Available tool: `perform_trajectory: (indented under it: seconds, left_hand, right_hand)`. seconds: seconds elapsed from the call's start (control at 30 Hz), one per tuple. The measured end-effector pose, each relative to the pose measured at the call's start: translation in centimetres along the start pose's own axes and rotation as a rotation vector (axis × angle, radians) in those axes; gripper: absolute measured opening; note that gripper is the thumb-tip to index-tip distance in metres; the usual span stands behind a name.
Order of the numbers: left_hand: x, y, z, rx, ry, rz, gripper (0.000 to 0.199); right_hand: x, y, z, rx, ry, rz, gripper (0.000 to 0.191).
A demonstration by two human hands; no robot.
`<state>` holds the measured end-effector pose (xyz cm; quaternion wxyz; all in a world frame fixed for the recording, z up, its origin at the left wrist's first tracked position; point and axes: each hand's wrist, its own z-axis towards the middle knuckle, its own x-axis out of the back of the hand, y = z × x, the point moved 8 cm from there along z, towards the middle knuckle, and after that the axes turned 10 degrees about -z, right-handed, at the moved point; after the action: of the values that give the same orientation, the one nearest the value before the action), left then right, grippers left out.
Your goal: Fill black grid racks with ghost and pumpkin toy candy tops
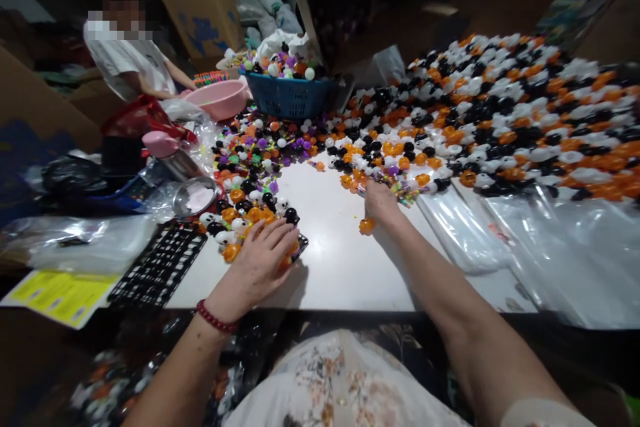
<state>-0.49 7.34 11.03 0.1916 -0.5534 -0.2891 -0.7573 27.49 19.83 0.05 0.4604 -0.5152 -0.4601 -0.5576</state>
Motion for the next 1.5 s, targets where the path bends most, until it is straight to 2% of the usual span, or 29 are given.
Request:
perform_trajectory:
  seconds: [0.17, 0.3, 0.4, 0.5, 0.57, 0.67, 0.8, 0.97, 1.07, 1.17, 1.33, 1.5]
  left_hand:
    - [-0.6, -0.1, 0.5, -0.031, 0.047, -0.047, 0.041]
    - [-0.6, -0.1, 0.7, -0.039, 0.065, -0.082, 0.035]
    - [-0.4, 0.0, 0.7, -0.045, 0.065, -0.114, 0.034]
    - [-0.4, 0.0, 0.7, -0.05, 0.063, -0.131, 0.035]
    - [-0.5, -0.1, 0.7, -0.047, 0.062, -0.133, 0.035]
    - [-0.6, -0.3, 0.7, -0.04, 0.062, -0.136, 0.036]
    - [-0.8, -0.3, 0.7, -0.037, 0.045, -0.132, 0.037]
    - [-0.3, 0.0, 0.7, -0.041, 0.042, -0.132, 0.036]
    - [-0.3, -0.2, 0.8, -0.043, 0.048, -0.147, 0.043]
    - [-0.4, -0.5, 0.8, -0.054, 0.086, -0.157, 0.05]
    - [-0.6, -0.9, 0.9, -0.087, 0.131, -0.124, 0.04]
    - [-0.7, -0.4, 0.8, -0.051, 0.103, -0.078, 0.035]
  right_hand:
    - [-0.2, -1.2, -0.4, 0.092, 0.029, 0.014, 0.025]
    - [0.4, -0.9, 0.0, 0.045, -0.007, 0.03, 0.023]
    - [3.0, -1.1, -1.0, 0.052, 0.068, 0.146, 0.023]
    - [6.6, -2.5, -3.6, 0.161, 0.168, 0.356, 0.023]
    - [8.3, -4.3, -5.5, 0.261, 0.146, 0.507, 0.022]
    - [9.2, -7.6, -7.7, 0.385, 0.075, 0.642, 0.018]
    - [8.8, -11.4, -8.7, 0.477, 0.048, 0.673, 0.018]
    - [8.3, -14.0, -9.2, 0.505, -0.001, 0.689, 0.018]
    - [8.7, -14.9, -9.7, 0.535, 0.006, 0.714, 0.013]
    - [8.6, -15.8, -10.0, 0.57, 0.066, 0.72, 0.014]
    - [7.1, -16.7, -10.0, 0.582, 0.104, 0.742, 0.016]
    - [6.9, -16.2, -10.4, 0.598, 0.088, 0.859, 0.021]
